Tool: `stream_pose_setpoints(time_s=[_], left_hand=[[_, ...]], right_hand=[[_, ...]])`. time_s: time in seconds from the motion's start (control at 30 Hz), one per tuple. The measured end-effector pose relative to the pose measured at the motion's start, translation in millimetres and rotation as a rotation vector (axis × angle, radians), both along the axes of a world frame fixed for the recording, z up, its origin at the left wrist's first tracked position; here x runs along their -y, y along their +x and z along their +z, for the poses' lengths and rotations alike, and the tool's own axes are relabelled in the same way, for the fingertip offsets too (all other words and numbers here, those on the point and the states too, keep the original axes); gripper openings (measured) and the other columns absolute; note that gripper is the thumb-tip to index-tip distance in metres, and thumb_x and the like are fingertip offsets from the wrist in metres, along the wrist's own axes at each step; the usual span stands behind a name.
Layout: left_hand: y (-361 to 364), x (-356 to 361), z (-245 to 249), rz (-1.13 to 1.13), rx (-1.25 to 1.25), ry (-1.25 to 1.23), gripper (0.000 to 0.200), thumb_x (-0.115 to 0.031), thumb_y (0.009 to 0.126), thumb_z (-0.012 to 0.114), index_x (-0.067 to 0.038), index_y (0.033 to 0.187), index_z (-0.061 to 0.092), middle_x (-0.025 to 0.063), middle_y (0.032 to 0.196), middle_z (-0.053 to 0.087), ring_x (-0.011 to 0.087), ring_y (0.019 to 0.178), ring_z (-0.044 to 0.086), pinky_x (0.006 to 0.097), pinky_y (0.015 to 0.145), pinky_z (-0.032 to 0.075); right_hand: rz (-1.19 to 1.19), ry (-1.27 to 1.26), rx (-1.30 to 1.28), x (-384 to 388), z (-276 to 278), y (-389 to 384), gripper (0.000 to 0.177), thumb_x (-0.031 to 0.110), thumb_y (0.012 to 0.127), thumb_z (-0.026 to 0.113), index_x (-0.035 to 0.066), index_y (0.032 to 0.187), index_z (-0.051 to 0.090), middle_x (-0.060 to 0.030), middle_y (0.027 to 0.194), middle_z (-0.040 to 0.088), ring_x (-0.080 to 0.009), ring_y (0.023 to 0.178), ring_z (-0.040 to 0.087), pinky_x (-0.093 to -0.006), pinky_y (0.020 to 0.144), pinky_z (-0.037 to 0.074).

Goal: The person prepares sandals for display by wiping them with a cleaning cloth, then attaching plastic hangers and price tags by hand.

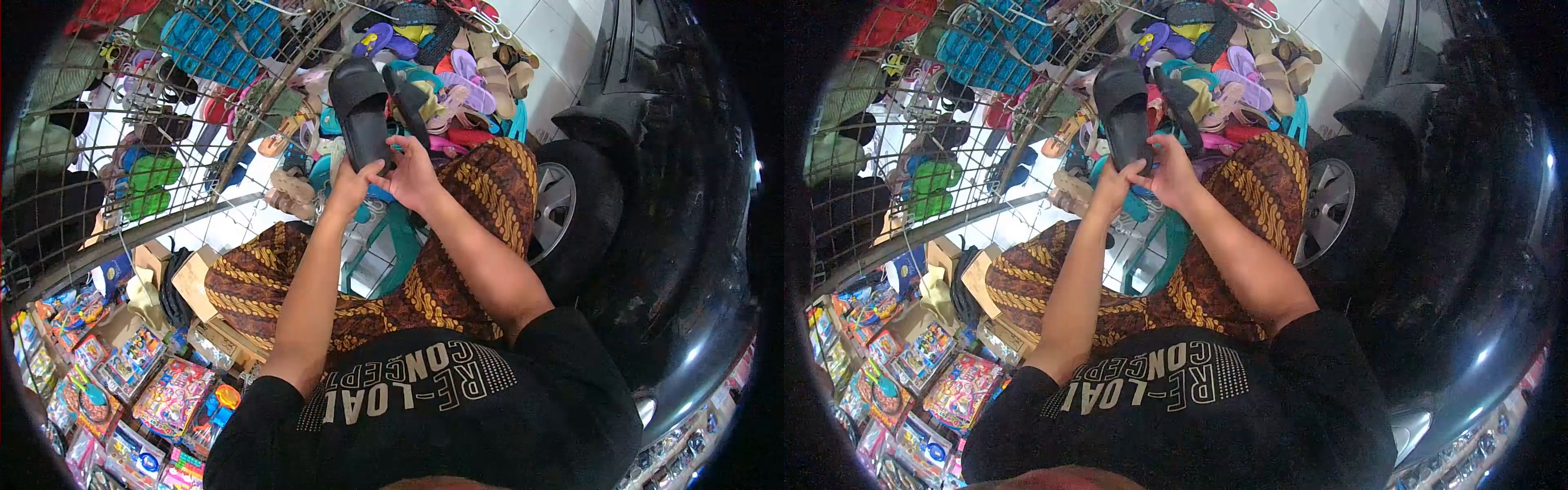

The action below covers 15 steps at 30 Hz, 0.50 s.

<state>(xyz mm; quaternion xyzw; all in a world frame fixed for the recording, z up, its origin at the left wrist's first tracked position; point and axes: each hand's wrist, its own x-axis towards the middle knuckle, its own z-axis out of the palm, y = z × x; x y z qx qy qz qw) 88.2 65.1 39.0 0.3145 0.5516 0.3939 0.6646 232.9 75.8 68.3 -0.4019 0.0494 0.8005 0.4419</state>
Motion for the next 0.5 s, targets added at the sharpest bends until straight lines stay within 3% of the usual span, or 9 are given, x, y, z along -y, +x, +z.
stream_pose_setpoints(time_s=[0.1,0.13,0.23,0.3,0.4,0.5], left_hand=[[-10.3,-2.1,3.0,-0.268,-0.226,0.012,0.047,-0.015,0.083,0.07,0.0,0.124,0.054,0.0112,0.111,0.064,0.0203,0.098,0.061,0.033,0.089,0.047],[-9.6,-0.3,2.9,-0.254,-0.213,0.051,0.047,-0.016,0.083,0.07,0.001,0.124,0.054,0.0115,0.111,0.064,0.0208,0.099,0.061,0.0334,0.089,0.047],[-7.5,2.4,10.9,-0.259,-0.229,0.149,0.047,-0.021,0.084,0.068,0.001,0.123,0.054,0.0117,0.111,0.064,0.022,0.101,0.061,0.0347,0.091,0.047],[-11.4,0.7,19.3,-0.319,-0.307,0.189,0.047,-0.026,0.086,0.066,0.001,0.123,0.054,0.0107,0.113,0.064,0.0223,0.105,0.06,0.0354,0.093,0.046],[-35.7,3.0,9.4,-0.25,-0.163,0.109,0.047,-0.032,0.091,0.061,0.001,0.123,0.054,0.0101,0.116,0.062,0.0214,0.111,0.058,0.0346,0.095,0.045],[-62.7,-3.0,-42.0,-0.102,0.59,0.022,0.047,-0.033,0.094,0.058,0.001,0.126,0.054,0.0093,0.121,0.06,0.0194,0.115,0.055,0.0317,0.095,0.043]], right_hand=[[0.028,-0.154,-0.004,4.1,-14.1,-0.3,0.026,0.037,0.087,0.063,0.017,0.102,0.058,-0.0023,0.103,0.059,-0.0184,0.085,0.062,-0.0362,0.065,0.059],[0.068,-0.109,0.031,6.6,-16.9,-2.0,0.027,0.042,0.088,0.066,0.018,0.099,0.06,0.0027,0.091,0.062,-0.0125,0.077,0.061,-0.0286,0.056,0.055],[0.099,-0.15,0.077,6.6,-20.9,-4.1,0.028,0.046,0.091,0.064,0.021,0.102,0.06,0.0052,0.09,0.063,-0.0094,0.075,0.061,-0.0246,0.051,0.05],[0.106,-0.081,0.095,8.6,-17.2,-6.4,0.036,0.047,0.093,0.063,0.022,0.117,0.052,0.0025,0.101,0.059,-0.0125,0.08,0.06,-0.0258,0.052,0.051],[0.056,-0.093,0.037,11.6,-7.1,-6.8,0.042,0.045,0.096,0.06,0.022,0.128,0.045,0.0018,0.107,0.057,-0.014,0.082,0.059,-0.0263,0.052,0.049],[0.056,-0.106,0.057,25.0,5.3,-6.0,0.041,0.043,0.098,0.058,0.022,0.129,0.042,0.0022,0.107,0.057,-0.0141,0.081,0.059,-0.0269,0.05,0.047]])
